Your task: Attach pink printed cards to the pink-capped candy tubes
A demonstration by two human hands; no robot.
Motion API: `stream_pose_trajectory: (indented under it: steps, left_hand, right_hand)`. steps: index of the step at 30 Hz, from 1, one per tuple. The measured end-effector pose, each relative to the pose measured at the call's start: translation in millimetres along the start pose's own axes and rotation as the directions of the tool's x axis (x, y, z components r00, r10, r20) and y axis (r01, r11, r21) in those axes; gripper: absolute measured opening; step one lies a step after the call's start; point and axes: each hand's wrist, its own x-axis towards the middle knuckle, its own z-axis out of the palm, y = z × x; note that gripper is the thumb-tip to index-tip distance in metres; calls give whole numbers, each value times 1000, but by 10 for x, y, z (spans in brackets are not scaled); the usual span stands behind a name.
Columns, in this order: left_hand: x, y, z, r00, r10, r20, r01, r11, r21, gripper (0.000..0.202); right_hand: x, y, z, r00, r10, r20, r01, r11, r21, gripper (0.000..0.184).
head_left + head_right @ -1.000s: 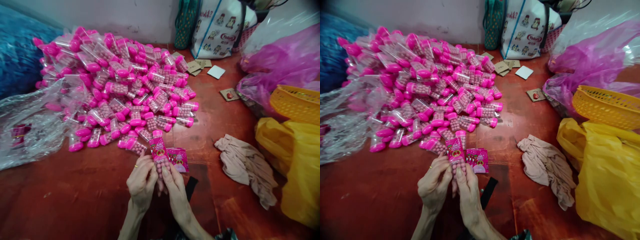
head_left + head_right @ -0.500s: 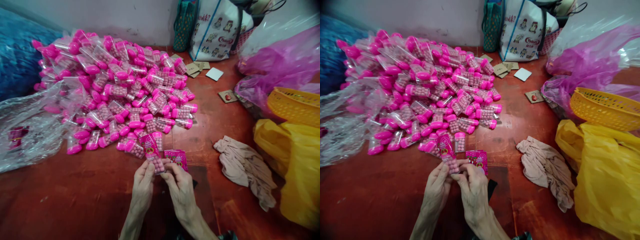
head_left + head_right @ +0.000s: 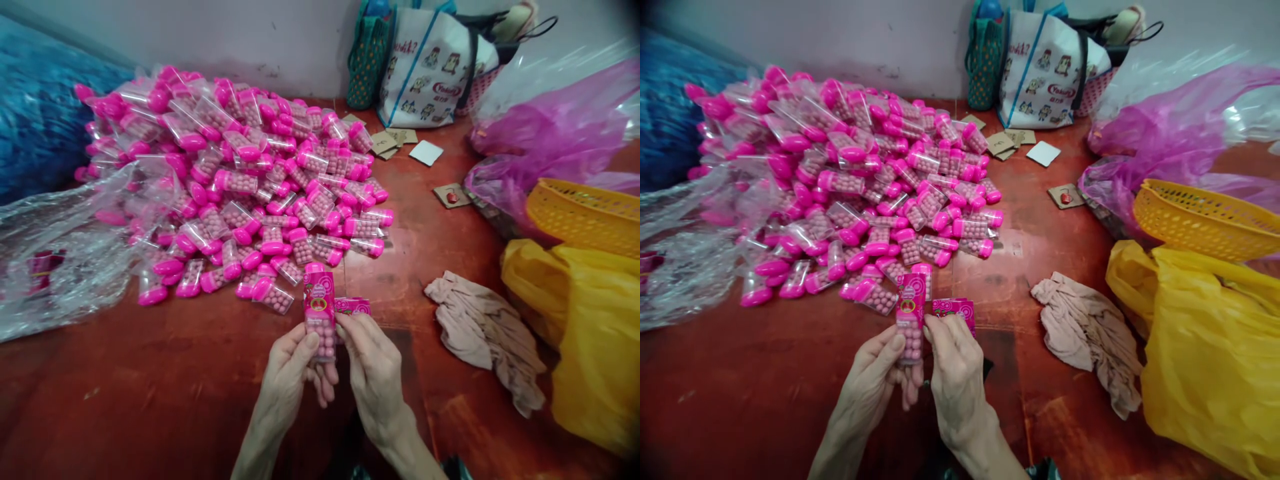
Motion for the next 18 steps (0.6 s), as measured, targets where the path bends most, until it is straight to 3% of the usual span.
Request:
stream_pose_trajectory:
  steps: [5, 12, 18]
  left_hand:
    - [2, 8, 1, 998, -55, -17, 55, 998, 14, 24]
    - [29, 14, 31, 995, -81, -54, 81, 997, 5, 25]
    - [35, 29, -38, 991, -108, -81, 117, 986, 116, 27]
  right_hand:
    - [4, 99, 9, 987, -155, 50, 160, 980, -120, 26]
    - [38, 148, -42, 984, 18, 175, -32, 996, 78, 21]
    - [84, 154, -89, 970, -41, 240, 41, 999, 4, 26]
